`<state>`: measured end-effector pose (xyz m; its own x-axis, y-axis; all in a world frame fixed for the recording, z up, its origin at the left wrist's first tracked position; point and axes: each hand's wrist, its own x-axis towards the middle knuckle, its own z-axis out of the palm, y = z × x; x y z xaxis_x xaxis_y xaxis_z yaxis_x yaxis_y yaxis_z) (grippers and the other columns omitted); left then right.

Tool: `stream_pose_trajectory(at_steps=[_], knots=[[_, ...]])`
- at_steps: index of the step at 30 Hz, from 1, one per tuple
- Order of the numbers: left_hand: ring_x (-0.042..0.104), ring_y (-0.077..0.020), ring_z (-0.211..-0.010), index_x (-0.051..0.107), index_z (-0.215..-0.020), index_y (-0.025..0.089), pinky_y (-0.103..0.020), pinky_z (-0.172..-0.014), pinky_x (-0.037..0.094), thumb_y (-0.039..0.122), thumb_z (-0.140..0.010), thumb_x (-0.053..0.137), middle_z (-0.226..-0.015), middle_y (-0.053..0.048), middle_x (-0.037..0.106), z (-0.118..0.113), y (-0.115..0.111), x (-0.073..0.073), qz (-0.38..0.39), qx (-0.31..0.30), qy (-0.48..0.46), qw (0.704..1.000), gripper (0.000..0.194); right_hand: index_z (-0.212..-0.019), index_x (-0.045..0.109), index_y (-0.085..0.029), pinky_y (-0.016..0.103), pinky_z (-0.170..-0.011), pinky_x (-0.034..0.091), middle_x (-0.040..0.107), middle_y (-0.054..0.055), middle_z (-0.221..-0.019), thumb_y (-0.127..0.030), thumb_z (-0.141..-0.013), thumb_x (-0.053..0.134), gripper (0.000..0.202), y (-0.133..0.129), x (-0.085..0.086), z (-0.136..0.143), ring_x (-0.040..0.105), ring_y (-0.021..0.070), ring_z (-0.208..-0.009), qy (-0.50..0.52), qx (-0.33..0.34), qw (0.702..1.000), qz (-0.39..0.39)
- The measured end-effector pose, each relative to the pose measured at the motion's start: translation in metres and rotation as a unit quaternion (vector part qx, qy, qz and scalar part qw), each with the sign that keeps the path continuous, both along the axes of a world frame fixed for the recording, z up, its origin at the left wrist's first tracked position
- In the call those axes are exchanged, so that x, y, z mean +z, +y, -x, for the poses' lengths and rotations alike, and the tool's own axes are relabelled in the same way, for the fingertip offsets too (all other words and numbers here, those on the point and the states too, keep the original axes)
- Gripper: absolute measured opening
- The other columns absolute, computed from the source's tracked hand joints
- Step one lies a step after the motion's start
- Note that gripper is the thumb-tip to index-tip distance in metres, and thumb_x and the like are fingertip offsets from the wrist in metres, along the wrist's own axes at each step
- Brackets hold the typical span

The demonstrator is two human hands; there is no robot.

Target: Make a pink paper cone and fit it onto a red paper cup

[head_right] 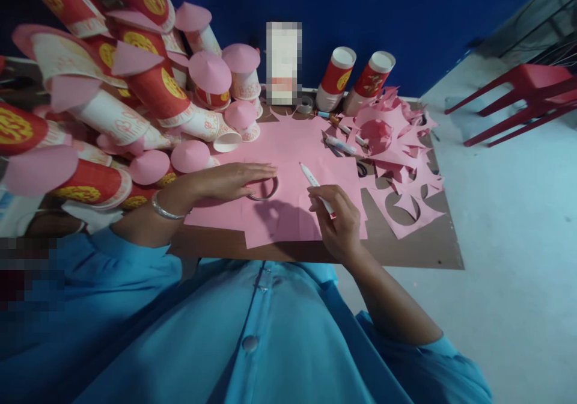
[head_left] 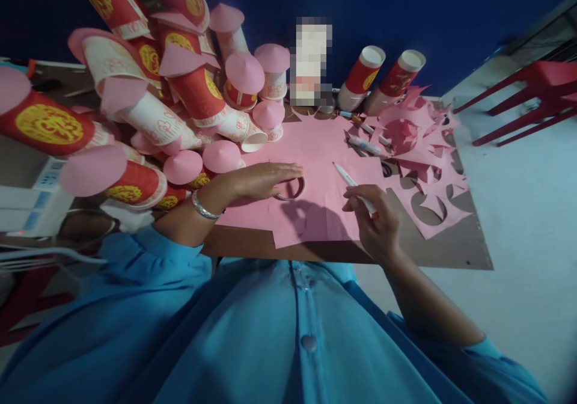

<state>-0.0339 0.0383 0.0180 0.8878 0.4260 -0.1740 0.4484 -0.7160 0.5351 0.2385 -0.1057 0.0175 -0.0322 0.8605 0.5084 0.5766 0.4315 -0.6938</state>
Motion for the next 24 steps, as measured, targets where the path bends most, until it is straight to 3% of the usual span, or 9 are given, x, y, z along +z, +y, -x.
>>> stream_pose_trajectory(at_steps=[8,11,17,21,24], knots=[[0.033,-0.0176,-0.16,0.044,-0.158,0.021,-0.038,-0.129,0.031,0.013,-0.102,0.043,-0.169,-0.008,0.042,-0.001,0.006,0.0,-0.001,0.005,-0.022,1.0,0.057,-0.11,0.069,-0.023,0.031,-0.064,0.061,0.073,0.005,-0.101,-0.016,-0.102,0.055,0.017,-0.003,-0.001,0.001,0.07,0.014,-0.071,-0.001,0.021,0.999,0.031],[0.037,-0.0176,-0.158,0.047,-0.156,0.02,-0.039,-0.13,0.032,0.016,-0.105,0.039,-0.169,-0.008,0.043,0.001,0.003,0.007,-0.028,0.044,-0.063,0.997,0.052,-0.109,0.069,-0.023,0.031,-0.064,0.062,0.073,0.005,-0.102,-0.017,-0.103,0.055,0.016,-0.004,0.0,0.002,0.071,0.014,-0.072,-0.005,0.022,0.999,0.032],[0.062,-0.0206,-0.136,0.062,-0.142,0.019,-0.04,-0.118,0.05,0.027,-0.106,0.048,-0.145,-0.009,0.068,0.02,-0.039,0.029,-0.101,0.218,-0.182,0.953,0.04,-0.119,0.066,-0.024,0.031,-0.063,0.061,0.074,0.005,-0.106,-0.02,-0.105,0.054,0.019,-0.006,-0.004,-0.001,0.071,0.0131,-0.069,0.001,-0.007,1.0,0.029],[0.072,-0.0201,-0.114,0.071,-0.125,0.022,-0.038,-0.101,0.06,0.025,-0.105,0.051,-0.121,-0.007,0.078,0.037,-0.071,0.018,-0.135,0.253,-0.173,0.942,0.029,-0.129,0.059,-0.024,0.029,-0.061,0.059,0.075,0.003,-0.098,-0.025,-0.105,0.057,0.025,-0.005,-0.006,0.0,0.073,0.0136,-0.066,0.01,-0.03,0.999,0.033],[0.074,-0.0214,-0.107,0.072,-0.119,0.022,-0.04,-0.097,0.061,0.024,-0.105,0.052,-0.114,-0.007,0.078,0.048,-0.09,0.002,-0.16,0.267,-0.13,0.941,0.025,-0.124,0.06,-0.025,0.031,-0.063,0.061,0.076,0.003,-0.094,-0.027,-0.102,0.062,0.022,-0.003,-0.005,0.004,0.075,0.0161,-0.066,0.01,-0.033,0.999,0.036]])
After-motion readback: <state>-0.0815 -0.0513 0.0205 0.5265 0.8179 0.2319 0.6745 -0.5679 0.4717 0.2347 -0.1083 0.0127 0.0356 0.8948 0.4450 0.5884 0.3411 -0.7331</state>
